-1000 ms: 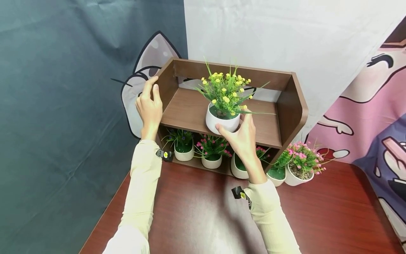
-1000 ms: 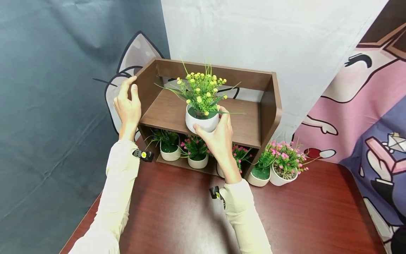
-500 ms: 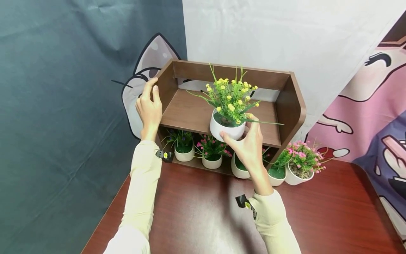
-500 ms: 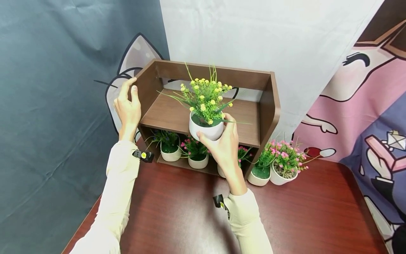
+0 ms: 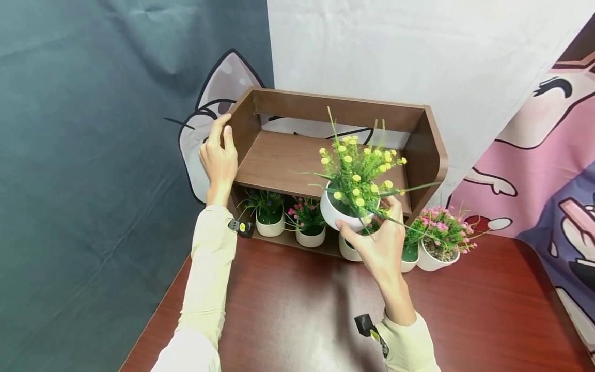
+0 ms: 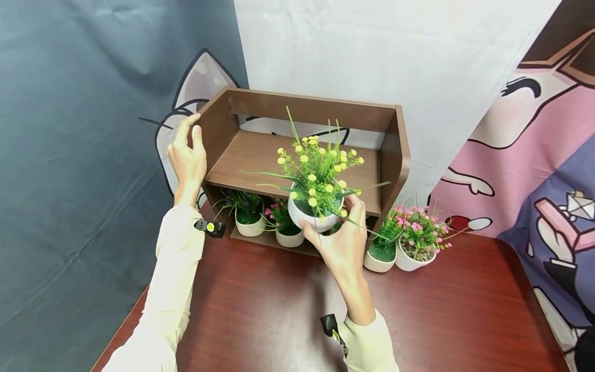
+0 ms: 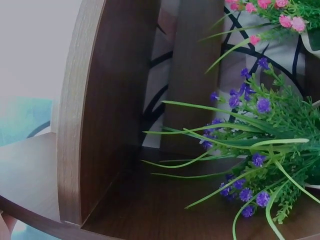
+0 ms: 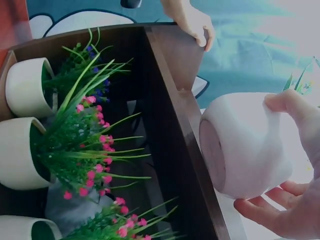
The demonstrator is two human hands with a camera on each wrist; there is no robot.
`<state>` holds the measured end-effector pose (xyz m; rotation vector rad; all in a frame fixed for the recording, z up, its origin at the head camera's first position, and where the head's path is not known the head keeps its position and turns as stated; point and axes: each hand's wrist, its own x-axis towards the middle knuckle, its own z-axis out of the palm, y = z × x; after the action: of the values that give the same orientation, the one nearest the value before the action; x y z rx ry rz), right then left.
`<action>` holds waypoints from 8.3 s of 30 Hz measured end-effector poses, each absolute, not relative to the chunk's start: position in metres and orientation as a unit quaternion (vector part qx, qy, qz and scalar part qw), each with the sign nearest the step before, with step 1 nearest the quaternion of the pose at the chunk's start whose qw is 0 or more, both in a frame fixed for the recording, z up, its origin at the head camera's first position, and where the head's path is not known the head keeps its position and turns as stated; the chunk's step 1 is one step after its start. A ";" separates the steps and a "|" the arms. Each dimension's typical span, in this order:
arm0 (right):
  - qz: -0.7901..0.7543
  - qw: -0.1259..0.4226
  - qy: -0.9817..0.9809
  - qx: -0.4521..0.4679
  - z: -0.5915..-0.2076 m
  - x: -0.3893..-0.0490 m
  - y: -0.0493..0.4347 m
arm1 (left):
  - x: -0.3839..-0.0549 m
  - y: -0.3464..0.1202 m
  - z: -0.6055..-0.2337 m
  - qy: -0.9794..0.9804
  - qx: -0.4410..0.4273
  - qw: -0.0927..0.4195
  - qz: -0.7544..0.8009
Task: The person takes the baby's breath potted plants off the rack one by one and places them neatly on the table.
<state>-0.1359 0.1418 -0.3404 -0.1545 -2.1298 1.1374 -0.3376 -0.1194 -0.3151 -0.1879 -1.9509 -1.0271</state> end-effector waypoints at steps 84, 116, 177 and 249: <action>0.340 0.435 -0.705 -0.444 -0.543 -0.043 0.370 | -0.344 -0.119 -0.316 -0.785 -0.084 0.455 -0.412; 0.321 0.226 -0.804 -0.446 -0.547 -0.075 0.393 | -0.345 -0.119 -0.316 -0.784 -0.079 0.455 -0.415; 0.439 0.273 -0.835 -0.188 -0.539 -0.129 0.162 | -0.345 -0.118 -0.316 -0.769 -0.119 0.479 -0.405; 0.406 0.354 -0.803 -0.256 -0.560 -0.084 0.162 | -0.346 -0.118 -0.318 -0.771 -0.106 0.462 -0.426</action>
<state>-0.0842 0.1617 -0.5603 -0.6615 -2.0759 1.0492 -0.3462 -0.1181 -0.3179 -0.2619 -1.8958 -1.0480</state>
